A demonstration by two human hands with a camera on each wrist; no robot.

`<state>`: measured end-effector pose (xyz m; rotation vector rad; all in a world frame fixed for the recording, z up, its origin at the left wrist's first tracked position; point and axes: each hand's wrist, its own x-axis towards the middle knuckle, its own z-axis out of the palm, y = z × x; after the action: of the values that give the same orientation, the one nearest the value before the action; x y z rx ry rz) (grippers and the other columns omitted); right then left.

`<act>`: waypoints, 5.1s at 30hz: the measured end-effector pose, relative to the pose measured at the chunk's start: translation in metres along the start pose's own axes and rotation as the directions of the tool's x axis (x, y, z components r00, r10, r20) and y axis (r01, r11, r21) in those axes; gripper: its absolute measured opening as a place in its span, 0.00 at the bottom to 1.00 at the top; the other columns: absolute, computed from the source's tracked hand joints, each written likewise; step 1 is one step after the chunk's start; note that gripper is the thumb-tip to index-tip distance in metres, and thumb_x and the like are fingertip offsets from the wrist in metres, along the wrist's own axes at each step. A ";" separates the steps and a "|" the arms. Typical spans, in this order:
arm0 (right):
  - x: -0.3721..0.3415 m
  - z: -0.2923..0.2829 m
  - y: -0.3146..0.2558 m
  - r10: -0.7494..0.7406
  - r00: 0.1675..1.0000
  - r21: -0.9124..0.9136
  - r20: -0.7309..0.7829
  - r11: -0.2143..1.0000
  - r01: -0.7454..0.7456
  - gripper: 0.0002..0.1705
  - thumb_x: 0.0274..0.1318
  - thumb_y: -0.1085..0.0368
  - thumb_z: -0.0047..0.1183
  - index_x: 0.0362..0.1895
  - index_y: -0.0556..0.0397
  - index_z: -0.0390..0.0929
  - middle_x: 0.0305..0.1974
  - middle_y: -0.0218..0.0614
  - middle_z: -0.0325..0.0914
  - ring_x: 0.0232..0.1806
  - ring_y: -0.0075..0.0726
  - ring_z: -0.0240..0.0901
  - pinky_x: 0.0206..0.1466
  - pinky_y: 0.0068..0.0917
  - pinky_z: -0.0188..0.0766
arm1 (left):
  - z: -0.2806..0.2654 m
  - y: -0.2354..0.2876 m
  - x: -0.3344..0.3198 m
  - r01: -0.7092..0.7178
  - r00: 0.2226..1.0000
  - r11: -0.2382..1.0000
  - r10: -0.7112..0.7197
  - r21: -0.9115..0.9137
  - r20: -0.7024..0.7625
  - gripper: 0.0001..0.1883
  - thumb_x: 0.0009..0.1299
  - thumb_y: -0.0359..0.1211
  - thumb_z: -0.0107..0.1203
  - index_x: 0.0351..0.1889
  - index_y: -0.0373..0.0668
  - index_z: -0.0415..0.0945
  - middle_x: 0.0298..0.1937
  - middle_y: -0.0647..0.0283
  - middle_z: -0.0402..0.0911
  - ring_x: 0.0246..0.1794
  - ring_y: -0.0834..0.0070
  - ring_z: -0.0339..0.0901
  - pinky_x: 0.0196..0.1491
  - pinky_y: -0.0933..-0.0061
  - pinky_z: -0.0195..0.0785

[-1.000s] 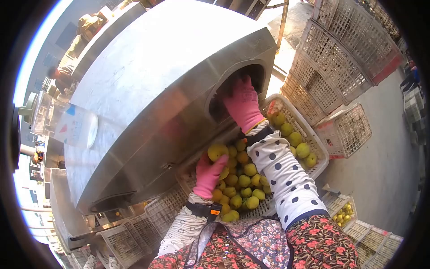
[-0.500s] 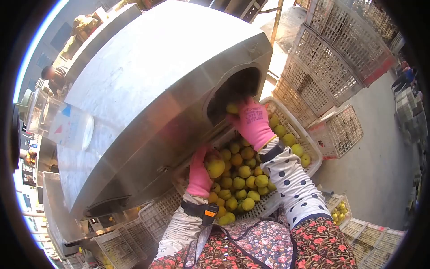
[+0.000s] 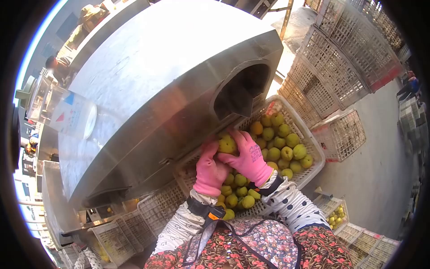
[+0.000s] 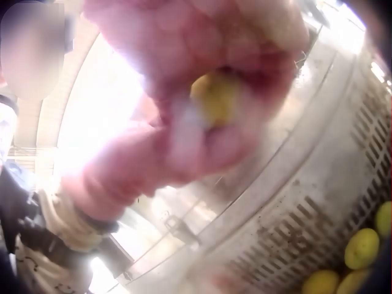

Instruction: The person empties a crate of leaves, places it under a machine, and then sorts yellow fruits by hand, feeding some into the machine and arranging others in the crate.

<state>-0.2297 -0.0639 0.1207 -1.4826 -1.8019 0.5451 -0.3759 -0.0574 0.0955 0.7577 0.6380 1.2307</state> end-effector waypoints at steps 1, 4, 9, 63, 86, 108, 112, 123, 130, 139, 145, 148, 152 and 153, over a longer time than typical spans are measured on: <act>0.004 -0.008 -0.004 0.015 1.000 0.001 0.006 1.000 -0.015 0.49 0.45 0.48 0.72 0.68 0.56 0.68 0.55 0.55 0.75 0.54 0.59 0.76 0.56 0.44 0.75 | 0.006 0.001 0.003 0.144 0.988 0.895 -0.153 -0.423 0.012 0.19 0.77 0.36 0.51 0.63 0.41 0.70 0.62 0.60 0.74 0.65 0.63 0.71 0.68 0.60 0.64; 0.023 -0.027 0.007 0.010 0.997 -0.051 -0.081 0.999 -0.015 0.46 0.45 0.49 0.72 0.66 0.56 0.69 0.53 0.54 0.76 0.54 0.59 0.76 0.56 0.44 0.75 | 0.013 0.010 0.004 0.155 0.987 0.884 -0.154 -0.442 0.039 0.21 0.77 0.39 0.53 0.64 0.43 0.71 0.62 0.61 0.74 0.65 0.65 0.70 0.67 0.59 0.64; 0.094 -0.036 0.047 0.208 0.973 -0.469 -0.099 0.853 -0.230 0.43 0.49 0.44 0.68 0.64 0.55 0.71 0.52 0.56 0.76 0.56 0.61 0.75 0.57 0.49 0.74 | -0.060 -0.033 -0.030 0.313 0.942 0.941 -0.290 0.131 -0.166 0.22 0.76 0.42 0.56 0.64 0.43 0.72 0.62 0.62 0.76 0.63 0.68 0.72 0.65 0.60 0.66; 0.139 -0.023 0.071 -0.172 0.950 -0.440 -0.260 0.897 0.042 0.37 0.49 0.47 0.69 0.57 0.58 0.77 0.52 0.53 0.78 0.50 0.51 0.79 0.53 0.42 0.76 | -0.134 -0.097 -0.039 -0.396 0.277 -0.329 -0.933 0.857 -0.230 0.37 0.51 0.55 0.71 0.57 0.45 0.82 0.54 0.55 0.85 0.54 0.61 0.82 0.60 0.56 0.72; 0.055 -0.046 0.035 -0.053 0.983 -0.163 -0.173 0.986 0.025 0.47 0.41 0.53 0.74 0.68 0.48 0.70 0.55 0.51 0.74 0.55 0.57 0.76 0.58 0.44 0.75 | -0.015 -0.017 -0.023 0.083 0.992 0.678 0.016 0.730 -0.127 0.29 0.62 0.32 0.68 0.62 0.42 0.74 0.51 0.58 0.79 0.49 0.64 0.77 0.56 0.64 0.72; 0.013 -0.038 -0.001 -0.274 0.926 0.005 0.261 0.959 0.282 0.51 0.38 0.55 0.72 0.71 0.50 0.67 0.65 0.53 0.69 0.63 0.60 0.70 0.64 0.47 0.70 | 0.013 0.016 -0.008 0.386 0.897 0.760 -0.441 -0.523 0.021 0.26 0.82 0.51 0.43 0.66 0.42 0.68 0.63 0.60 0.76 0.64 0.64 0.74 0.67 0.55 0.70; 0.026 -0.048 -0.005 -0.153 0.953 0.009 0.260 0.988 0.157 0.43 0.42 0.54 0.71 0.65 0.49 0.73 0.60 0.51 0.72 0.60 0.59 0.73 0.63 0.46 0.71 | 0.011 0.018 -0.004 0.522 0.843 0.781 -0.533 -0.343 0.069 0.33 0.76 0.59 0.49 0.65 0.41 0.69 0.59 0.59 0.78 0.57 0.65 0.78 0.61 0.57 0.74; 0.101 -0.004 0.066 -0.031 0.990 -0.641 -0.136 0.765 -0.064 0.34 0.58 0.41 0.58 0.56 0.57 0.77 0.49 0.54 0.75 0.47 0.57 0.79 0.47 0.48 0.77 | -0.098 -0.028 -0.077 0.450 0.879 0.854 -0.370 0.262 -0.302 0.24 0.73 0.47 0.59 0.58 0.41 0.73 0.49 0.57 0.79 0.47 0.67 0.80 0.51 0.63 0.76; 0.101 -0.033 0.036 -0.098 0.935 -0.246 -0.341 0.969 0.012 0.26 0.60 0.46 0.57 0.49 0.55 0.80 0.45 0.50 0.79 0.46 0.53 0.79 0.48 0.46 0.77 | -0.093 -0.045 -0.100 0.619 0.761 0.767 -0.531 0.170 -0.373 0.21 0.72 0.44 0.59 0.57 0.43 0.74 0.50 0.62 0.78 0.47 0.71 0.78 0.50 0.67 0.75; -0.070 0.096 0.156 0.448 0.446 -0.586 0.775 0.773 0.242 0.32 0.54 0.55 0.60 0.63 0.49 0.72 0.56 0.49 0.74 0.57 0.53 0.77 0.57 0.45 0.74 | -0.083 -0.066 -0.109 0.687 0.726 0.634 -0.587 0.354 -0.357 0.18 0.73 0.44 0.58 0.54 0.44 0.75 0.42 0.70 0.76 0.40 0.81 0.71 0.44 0.75 0.68; -0.044 0.032 0.119 0.296 0.786 -0.186 0.543 0.955 -0.230 0.46 0.37 0.53 0.71 0.65 0.51 0.72 0.56 0.50 0.74 0.57 0.55 0.75 0.61 0.45 0.72 | -0.057 -0.063 -0.080 0.670 0.695 0.388 -0.629 0.633 -0.349 0.25 0.70 0.49 0.58 0.57 0.41 0.75 0.47 0.59 0.81 0.47 0.69 0.79 0.49 0.65 0.72; 0.005 -0.033 0.057 0.173 0.978 -0.195 0.118 0.970 -0.148 0.47 0.37 0.53 0.74 0.64 0.53 0.72 0.55 0.53 0.74 0.56 0.58 0.74 0.59 0.46 0.73 | -0.070 -0.115 -0.075 0.371 0.775 0.097 -0.580 0.923 -0.251 0.33 0.70 0.55 0.54 0.66 0.44 0.69 0.59 0.53 0.77 0.57 0.63 0.77 0.59 0.60 0.69; 0.072 -0.056 0.027 0.019 0.991 -0.429 -0.131 0.900 -0.074 0.46 0.44 0.45 0.72 0.65 0.54 0.70 0.56 0.55 0.73 0.53 0.61 0.75 0.53 0.48 0.75 | -0.073 -0.166 -0.049 0.049 0.653 -0.146 -0.744 0.988 -0.142 0.36 0.70 0.55 0.50 0.73 0.49 0.62 0.72 0.49 0.66 0.72 0.54 0.64 0.71 0.55 0.59; 0.077 -0.051 0.031 -0.017 0.993 -0.470 -0.114 0.882 -0.039 0.44 0.48 0.45 0.69 0.65 0.54 0.70 0.55 0.55 0.73 0.53 0.61 0.76 0.53 0.48 0.75 | -0.078 -0.182 -0.048 -0.041 0.639 -0.190 -0.760 0.981 -0.121 0.36 0.70 0.55 0.50 0.73 0.50 0.62 0.72 0.49 0.65 0.73 0.54 0.63 0.72 0.55 0.59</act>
<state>-0.1764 0.0112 0.1520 -1.8034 -1.9188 0.0103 -0.3414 -0.1201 -0.0953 1.8971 1.1543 -0.5169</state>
